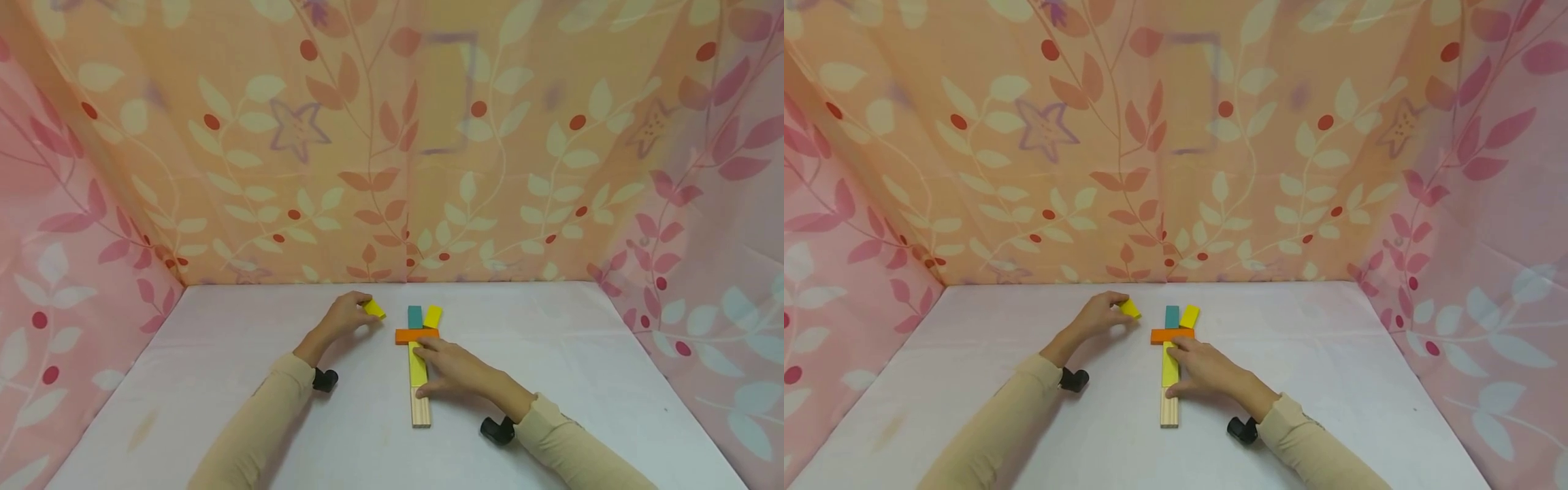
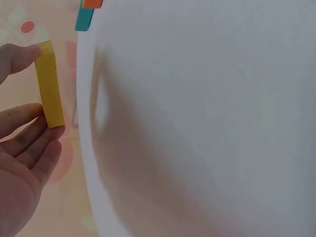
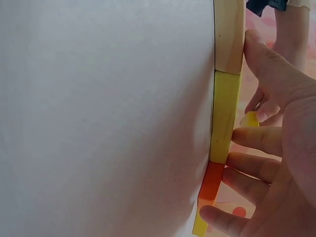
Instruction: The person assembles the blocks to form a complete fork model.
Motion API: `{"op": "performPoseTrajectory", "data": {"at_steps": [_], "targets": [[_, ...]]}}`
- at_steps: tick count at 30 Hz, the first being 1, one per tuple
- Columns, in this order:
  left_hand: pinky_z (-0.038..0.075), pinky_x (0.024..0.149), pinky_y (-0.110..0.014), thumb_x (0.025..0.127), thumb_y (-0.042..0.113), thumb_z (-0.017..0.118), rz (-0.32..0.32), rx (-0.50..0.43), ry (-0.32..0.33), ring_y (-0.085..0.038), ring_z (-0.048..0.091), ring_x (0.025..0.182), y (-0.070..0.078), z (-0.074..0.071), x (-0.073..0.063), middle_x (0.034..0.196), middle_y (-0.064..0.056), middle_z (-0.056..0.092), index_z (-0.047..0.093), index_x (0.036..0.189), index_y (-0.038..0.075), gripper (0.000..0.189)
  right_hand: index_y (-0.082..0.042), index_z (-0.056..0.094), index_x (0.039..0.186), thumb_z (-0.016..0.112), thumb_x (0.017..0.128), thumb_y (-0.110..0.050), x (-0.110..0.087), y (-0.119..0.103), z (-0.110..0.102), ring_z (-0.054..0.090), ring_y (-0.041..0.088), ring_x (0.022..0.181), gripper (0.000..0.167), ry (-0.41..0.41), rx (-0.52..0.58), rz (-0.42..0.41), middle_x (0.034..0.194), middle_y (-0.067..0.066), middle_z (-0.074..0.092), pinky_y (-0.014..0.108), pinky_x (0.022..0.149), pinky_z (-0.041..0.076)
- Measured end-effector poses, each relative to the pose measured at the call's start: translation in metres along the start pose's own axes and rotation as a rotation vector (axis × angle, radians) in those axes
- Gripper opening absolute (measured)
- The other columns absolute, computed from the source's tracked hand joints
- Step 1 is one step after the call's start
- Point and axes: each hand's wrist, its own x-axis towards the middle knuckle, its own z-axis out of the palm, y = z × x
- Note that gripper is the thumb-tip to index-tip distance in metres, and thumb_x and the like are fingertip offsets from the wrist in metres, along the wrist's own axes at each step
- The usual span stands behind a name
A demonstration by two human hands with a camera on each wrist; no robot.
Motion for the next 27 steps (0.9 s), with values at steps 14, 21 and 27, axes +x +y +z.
{"op": "performPoseTrajectory", "data": {"at_steps": [14,21,27], "targets": [[0.048,0.102,-0.04,0.078,0.029,0.082,-0.04,-0.017,-0.048,-0.024,0.055,0.105,0.007,0.019,0.008,0.13,-0.012,0.06,0.061,0.131,0.005,0.062,-0.005,0.052,0.139,0.072,0.08,-0.056,0.0,-0.001,-0.002,0.045,0.033,0.136,0.081,0.026,0.006,-0.032,0.149,0.013,0.044,0.048,0.108,0.043],[0.046,0.105,-0.041,0.08,0.029,0.081,-0.029,-0.025,-0.069,-0.025,0.054,0.107,0.015,0.024,0.011,0.134,-0.013,0.058,0.059,0.132,0.003,0.063,-0.005,0.052,0.14,0.072,0.08,-0.057,0.001,-0.001,-0.003,0.046,0.032,0.136,0.081,0.021,-0.008,-0.03,0.15,0.014,0.044,0.047,0.108,0.044],[0.046,0.106,-0.04,0.079,0.03,0.081,-0.017,-0.008,-0.09,-0.024,0.054,0.108,0.018,0.029,0.015,0.133,-0.012,0.058,0.059,0.133,0.005,0.063,-0.006,0.053,0.139,0.072,0.079,-0.058,0.002,-0.001,-0.001,0.045,0.032,0.136,0.082,0.01,0.006,-0.022,0.15,0.014,0.044,0.047,0.108,0.044]]}}
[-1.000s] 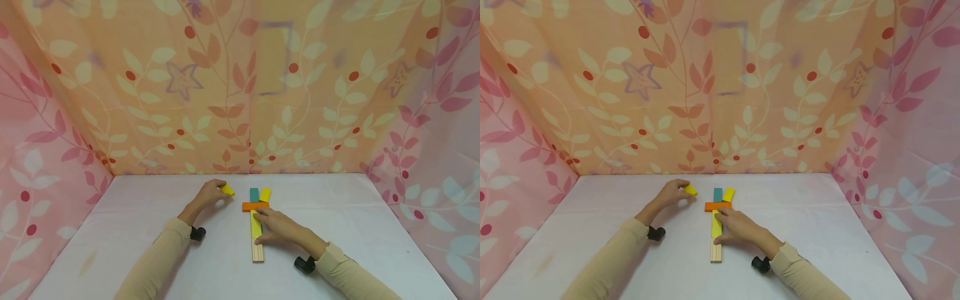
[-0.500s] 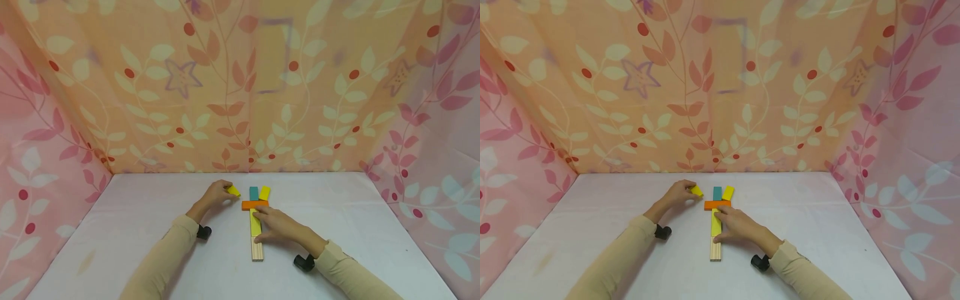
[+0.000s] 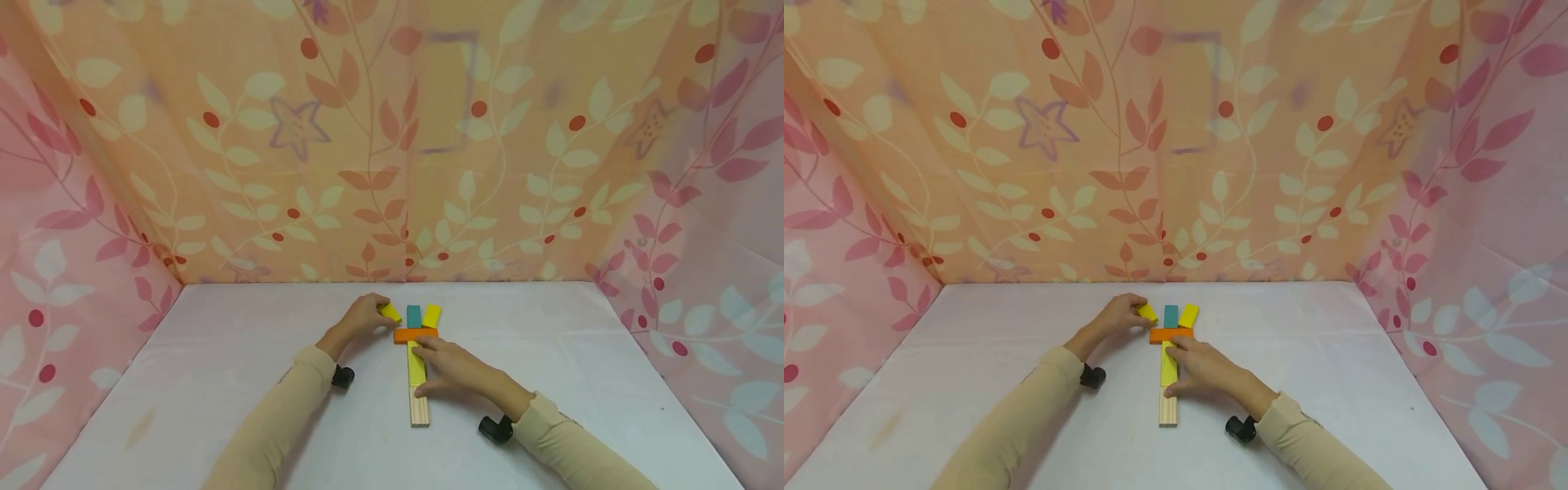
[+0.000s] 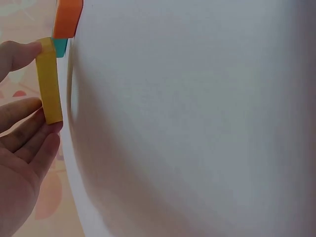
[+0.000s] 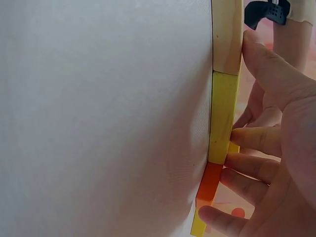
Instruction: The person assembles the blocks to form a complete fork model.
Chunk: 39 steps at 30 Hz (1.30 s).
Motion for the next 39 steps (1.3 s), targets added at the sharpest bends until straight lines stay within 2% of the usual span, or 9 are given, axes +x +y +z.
{"op": "performPoseTrajectory", "data": {"at_steps": [6,20,39], "targets": [[0.045,0.106,-0.04,0.079,0.031,0.081,0.016,0.039,-0.013,-0.024,0.054,0.111,0.005,-0.001,0.003,0.134,-0.01,0.059,0.058,0.134,0.006,0.065,-0.007,0.052,0.14,0.071,0.079,-0.06,0.001,0.001,0.002,0.045,0.03,0.136,0.083,-0.008,-0.016,0.012,0.151,0.012,0.043,0.046,0.109,0.043],[0.044,0.108,-0.04,0.079,0.032,0.081,-0.026,0.103,-0.041,-0.025,0.053,0.112,0.015,0.002,0.01,0.138,-0.01,0.056,0.057,0.135,0.008,0.066,-0.007,0.051,0.141,0.069,0.079,-0.062,0.0,0.001,0.001,0.045,0.029,0.136,0.085,-0.013,-0.008,0.005,0.151,0.011,0.042,0.045,0.108,0.044],[0.044,0.109,-0.04,0.083,0.03,0.078,-0.027,0.151,-0.073,-0.024,0.052,0.109,0.02,0.005,0.004,0.137,-0.011,0.056,0.057,0.135,0.005,0.062,-0.004,0.052,0.14,0.071,0.079,-0.058,0.0,0.002,0.001,0.047,0.03,0.134,0.083,0.007,-0.009,-0.024,0.149,0.012,0.043,0.044,0.107,0.045]]}}
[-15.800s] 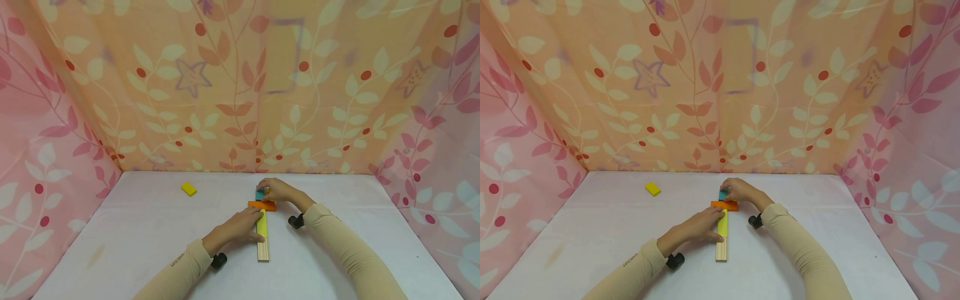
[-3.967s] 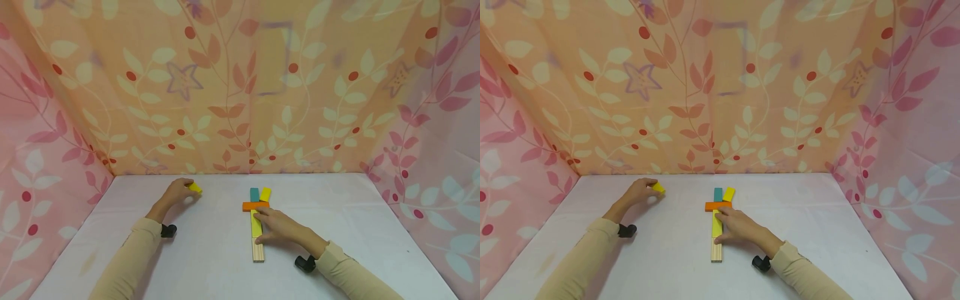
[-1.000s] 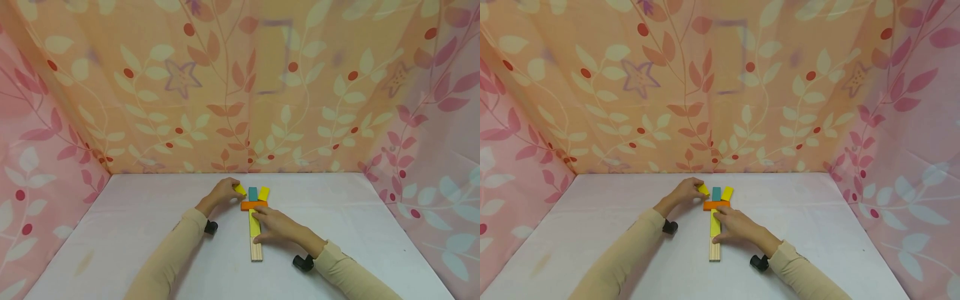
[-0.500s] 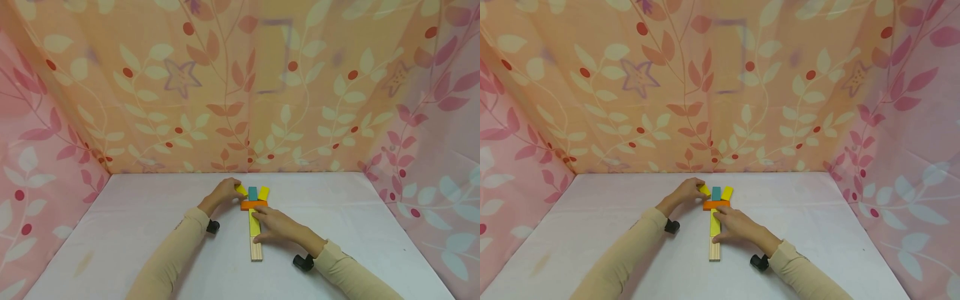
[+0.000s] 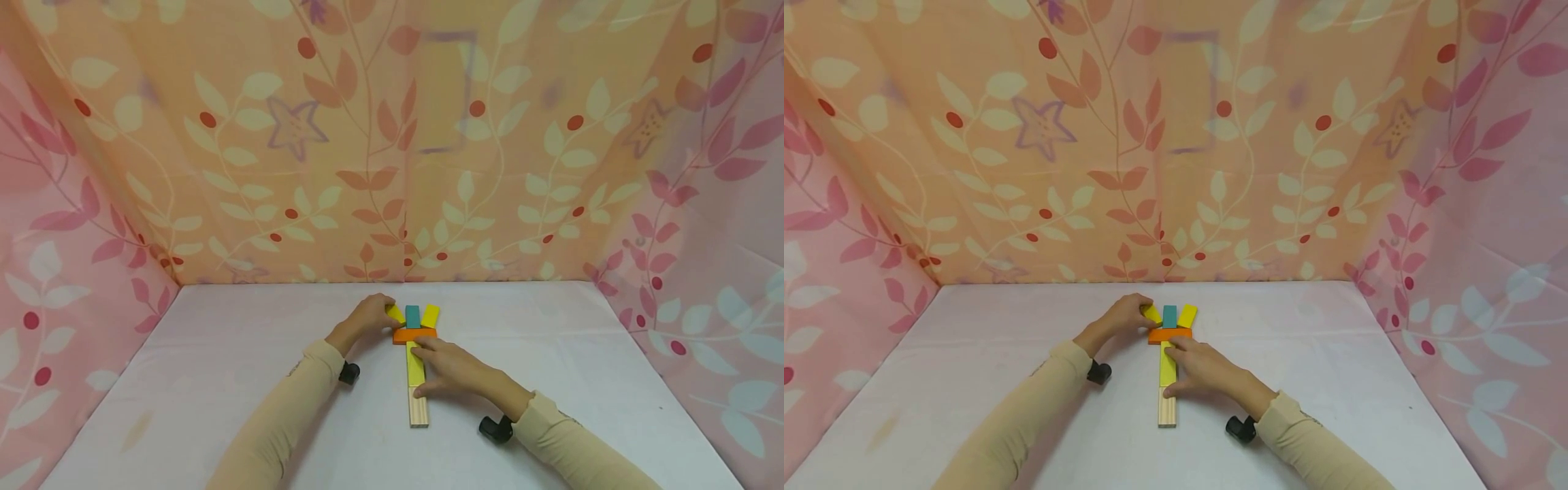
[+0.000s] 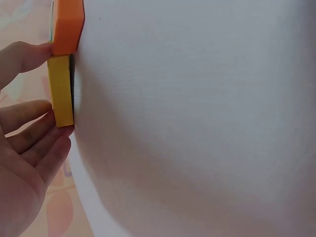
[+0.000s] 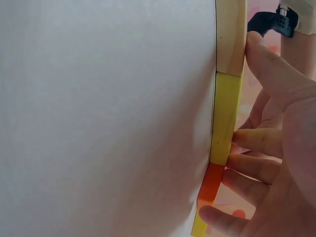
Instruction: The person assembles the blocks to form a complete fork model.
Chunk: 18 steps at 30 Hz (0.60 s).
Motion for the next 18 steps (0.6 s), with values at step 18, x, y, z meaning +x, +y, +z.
{"op": "performPoseTrajectory", "data": {"at_steps": [18], "targets": [[0.044,0.108,-0.041,0.085,0.028,0.076,0.028,0.042,-0.001,-0.025,0.053,0.11,-0.0004,0.001,-0.0015,0.135,-0.011,0.057,0.057,0.135,0.005,0.059,-0.004,0.052,0.139,0.07,0.08,-0.059,-0.0006,0.0002,0.0004,0.046,0.028,0.135,0.083,0.01,-0.02,-0.012,0.148,0.012,0.044,0.043,0.108,0.044]]}}
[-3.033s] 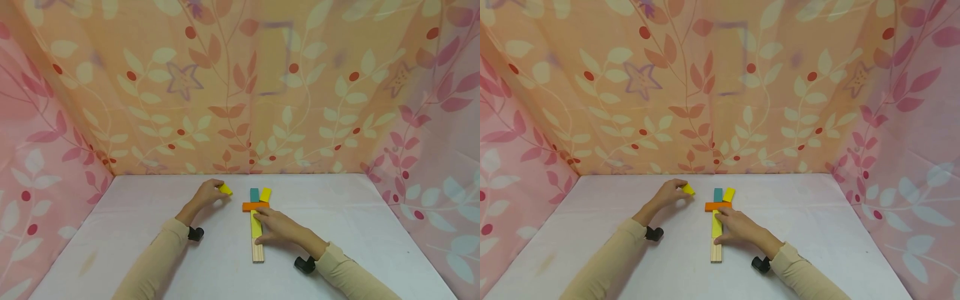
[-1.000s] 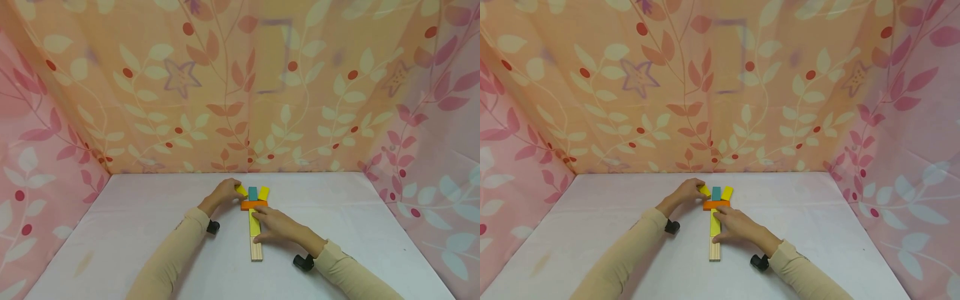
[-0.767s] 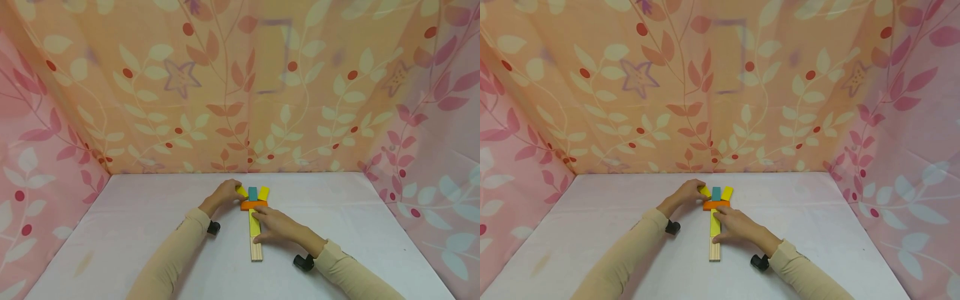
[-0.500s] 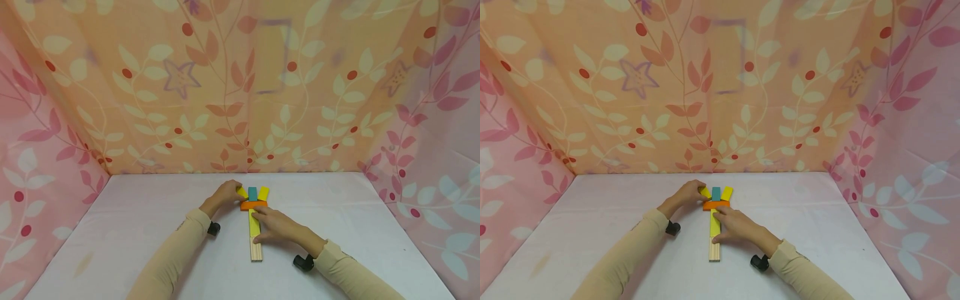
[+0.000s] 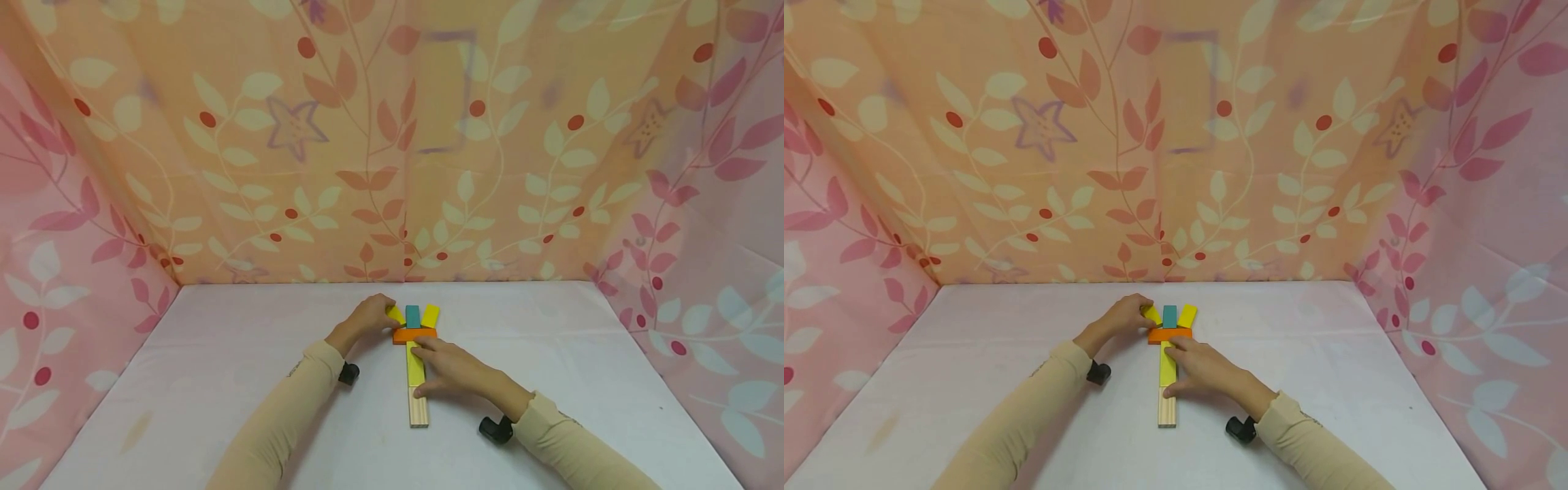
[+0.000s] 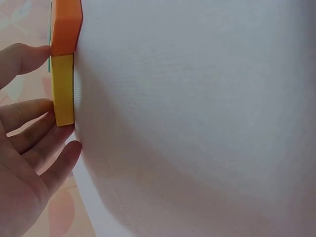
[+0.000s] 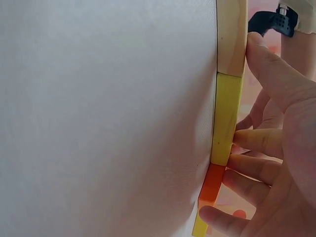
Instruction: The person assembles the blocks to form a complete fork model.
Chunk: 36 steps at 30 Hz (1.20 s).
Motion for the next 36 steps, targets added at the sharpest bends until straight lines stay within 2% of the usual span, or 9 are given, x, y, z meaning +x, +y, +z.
{"op": "performPoseTrajectory", "data": {"at_steps": [27,36], "targets": [[0.042,0.111,-0.043,0.087,0.026,0.074,0.01,-0.013,-0.016,-0.027,0.053,0.115,-0.0001,0.0009,-0.0014,0.136,-0.012,0.057,0.056,0.136,0.005,0.056,-0.006,0.051,0.141,0.071,0.079,-0.059,-0.0003,-0.0015,-0.0006,0.045,0.029,0.135,0.084,-0.03,0.022,0.038,0.15,0.012,0.042,0.045,0.108,0.044],[0.043,0.11,-0.041,0.087,0.029,0.074,0.056,0.039,-0.001,-0.026,0.054,0.115,-0.0058,0.0025,0.001,0.134,-0.011,0.057,0.056,0.136,0.005,0.057,-0.007,0.049,0.142,0.069,0.081,-0.06,-0.0007,-0.0006,0.0011,0.042,0.025,0.138,0.083,-0.023,0.034,0.035,0.152,0.01,0.041,0.044,0.111,0.042]]}}
